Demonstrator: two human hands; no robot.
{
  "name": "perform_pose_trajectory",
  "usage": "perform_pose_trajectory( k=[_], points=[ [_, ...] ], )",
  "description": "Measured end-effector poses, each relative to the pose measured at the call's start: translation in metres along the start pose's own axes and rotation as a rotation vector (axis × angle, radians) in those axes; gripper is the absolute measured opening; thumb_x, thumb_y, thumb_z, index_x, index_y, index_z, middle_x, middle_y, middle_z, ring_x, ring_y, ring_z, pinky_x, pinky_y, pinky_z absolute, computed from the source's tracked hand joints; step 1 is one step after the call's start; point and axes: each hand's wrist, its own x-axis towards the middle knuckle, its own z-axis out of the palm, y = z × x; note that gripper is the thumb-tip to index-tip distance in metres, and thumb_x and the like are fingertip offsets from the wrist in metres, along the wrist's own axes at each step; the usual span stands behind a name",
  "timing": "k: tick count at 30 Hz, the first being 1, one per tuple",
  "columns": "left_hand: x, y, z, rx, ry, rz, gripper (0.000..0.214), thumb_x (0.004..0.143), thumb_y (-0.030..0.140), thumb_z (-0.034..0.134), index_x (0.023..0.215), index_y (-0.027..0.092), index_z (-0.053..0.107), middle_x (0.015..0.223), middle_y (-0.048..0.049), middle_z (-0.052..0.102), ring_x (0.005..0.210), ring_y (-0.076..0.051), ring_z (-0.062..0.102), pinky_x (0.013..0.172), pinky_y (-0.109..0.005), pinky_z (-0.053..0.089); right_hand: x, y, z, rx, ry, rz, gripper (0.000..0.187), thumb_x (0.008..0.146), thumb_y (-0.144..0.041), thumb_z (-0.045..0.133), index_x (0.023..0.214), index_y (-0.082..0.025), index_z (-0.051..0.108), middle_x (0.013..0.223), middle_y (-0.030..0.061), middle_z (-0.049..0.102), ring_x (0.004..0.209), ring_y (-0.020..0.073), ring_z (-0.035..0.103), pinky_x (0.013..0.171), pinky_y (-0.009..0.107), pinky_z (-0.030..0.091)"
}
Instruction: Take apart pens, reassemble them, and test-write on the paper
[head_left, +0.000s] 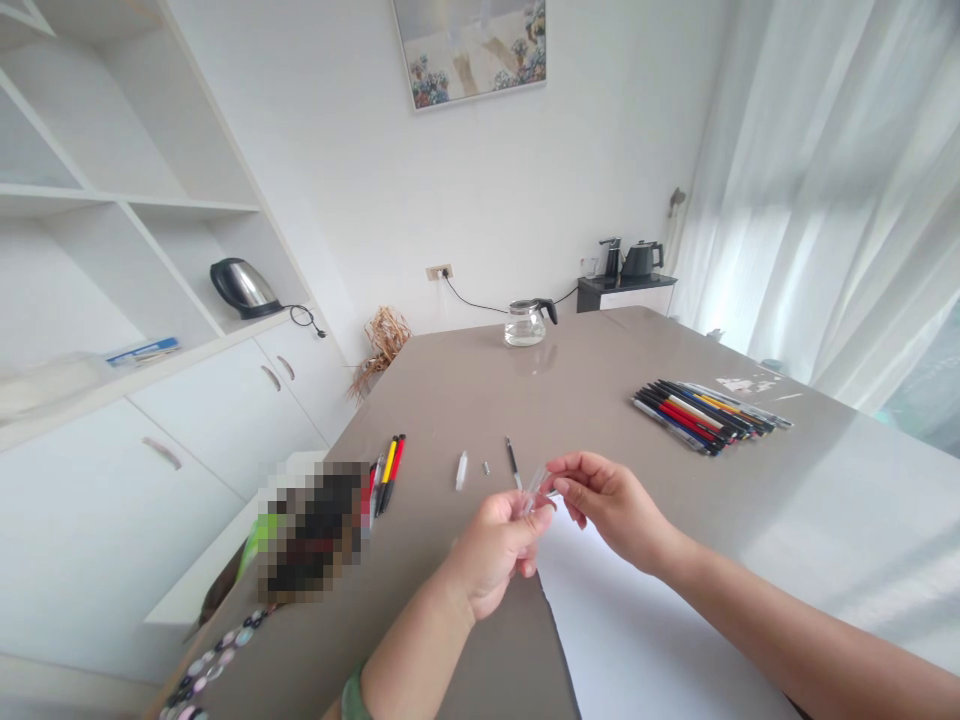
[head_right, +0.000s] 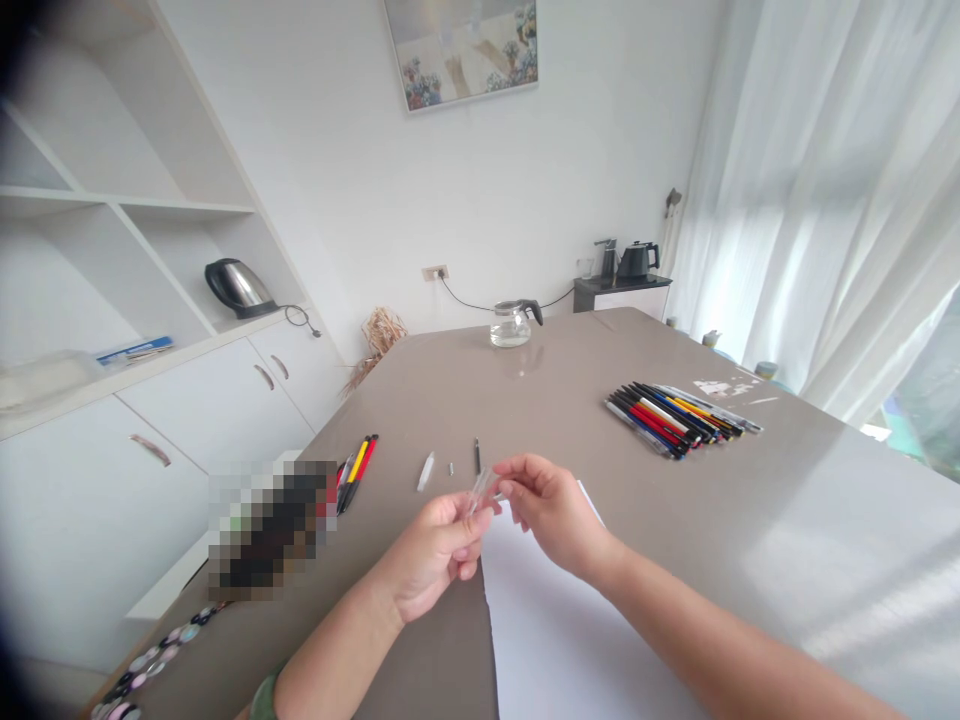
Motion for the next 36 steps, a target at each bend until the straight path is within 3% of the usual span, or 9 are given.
perform_pose_trajectory(
  k=[5, 13, 16, 20, 23, 28, 36],
  points=[
    [0.004, -0.003, -0.001, 0.013, 0.074, 0.026, 0.028, 0.067, 0.041, 0.059, 0.074, 0.014, 0.053, 0.064, 0.0030, 0.042, 0.043, -0.002, 0.024, 0.040, -0.020, 0.019, -0.006, 0.000, 0.007, -0.031, -0.017, -0.033, 0.021, 0.072, -0.034, 0.055, 0.086, -0.018, 0.055, 0.075, 0.0042, 0.062, 0.060, 0.0112, 0.050, 0.054, 0.025, 0.041],
    [0.007, -0.006, -0.003, -0.005, 0.096, 0.103, 0.025, 0.067, 0.037, 0.061, 0.063, 0.014, 0.053, 0.051, 0.0063, 0.030, 0.044, -0.004, 0.023, 0.041, -0.019, 0.020, -0.005, 0.001, 0.002, -0.214, 0.033, -0.068, 0.018, 0.066, -0.036, 0.060, 0.072, -0.019, 0.062, 0.067, 0.0024, 0.060, 0.063, 0.0142, 0.052, 0.059, 0.027, 0.041],
    [0.008, -0.006, -0.005, -0.031, 0.143, 0.128, 0.024, 0.068, 0.037, 0.060, 0.068, 0.013, 0.055, 0.053, 0.0060, 0.031, 0.044, -0.004, 0.023, 0.041, -0.019, 0.021, 0.000, -0.001, -0.005, -0.259, 0.071, -0.093, 0.020, 0.066, -0.038, 0.059, 0.071, -0.019, 0.063, 0.067, 0.0022, 0.060, 0.060, 0.0134, 0.051, 0.056, 0.026, 0.040],
    [0.011, -0.001, -0.015, -0.121, 0.276, 0.183, 0.025, 0.069, 0.037, 0.060, 0.080, 0.015, 0.056, 0.055, 0.0060, 0.034, 0.045, -0.003, 0.024, 0.042, -0.018, 0.022, 0.013, -0.003, -0.018, -0.316, 0.132, 0.008, 0.025, 0.068, -0.038, 0.057, 0.082, -0.019, 0.064, 0.064, 0.0023, 0.060, 0.053, 0.0119, 0.049, 0.051, 0.026, 0.039],
    [0.012, 0.002, -0.021, -0.179, 0.332, 0.201, 0.027, 0.067, 0.038, 0.061, 0.081, 0.015, 0.056, 0.051, 0.0079, 0.027, 0.044, -0.003, 0.025, 0.042, -0.017, 0.021, 0.027, -0.001, -0.023, -0.502, 0.127, 0.096, 0.024, 0.068, -0.036, 0.054, 0.082, -0.019, 0.064, 0.058, 0.0018, 0.059, 0.050, 0.0124, 0.049, 0.046, 0.024, 0.036],
    [0.011, 0.003, -0.021, -0.204, 0.317, 0.197, 0.029, 0.066, 0.038, 0.062, 0.081, 0.015, 0.056, 0.049, 0.0085, 0.026, 0.043, -0.004, 0.025, 0.041, -0.018, 0.020, 0.049, 0.011, -0.017, -0.974, 0.101, 0.032, 0.019, 0.071, -0.032, 0.049, 0.070, -0.021, 0.065, 0.063, 0.0027, 0.061, 0.056, 0.0133, 0.051, 0.049, 0.023, 0.033],
    [0.009, 0.005, -0.018, -0.184, 0.300, 0.196, 0.030, 0.065, 0.040, 0.062, 0.079, 0.014, 0.056, 0.049, 0.0083, 0.028, 0.042, -0.004, 0.025, 0.041, -0.018, 0.020, 0.066, 0.028, -0.006, -1.096, 0.114, 0.085, 0.014, 0.066, -0.030, 0.056, 0.061, -0.021, 0.065, 0.059, 0.0046, 0.061, 0.056, 0.0147, 0.051, 0.047, 0.023, 0.028]
  ],
)
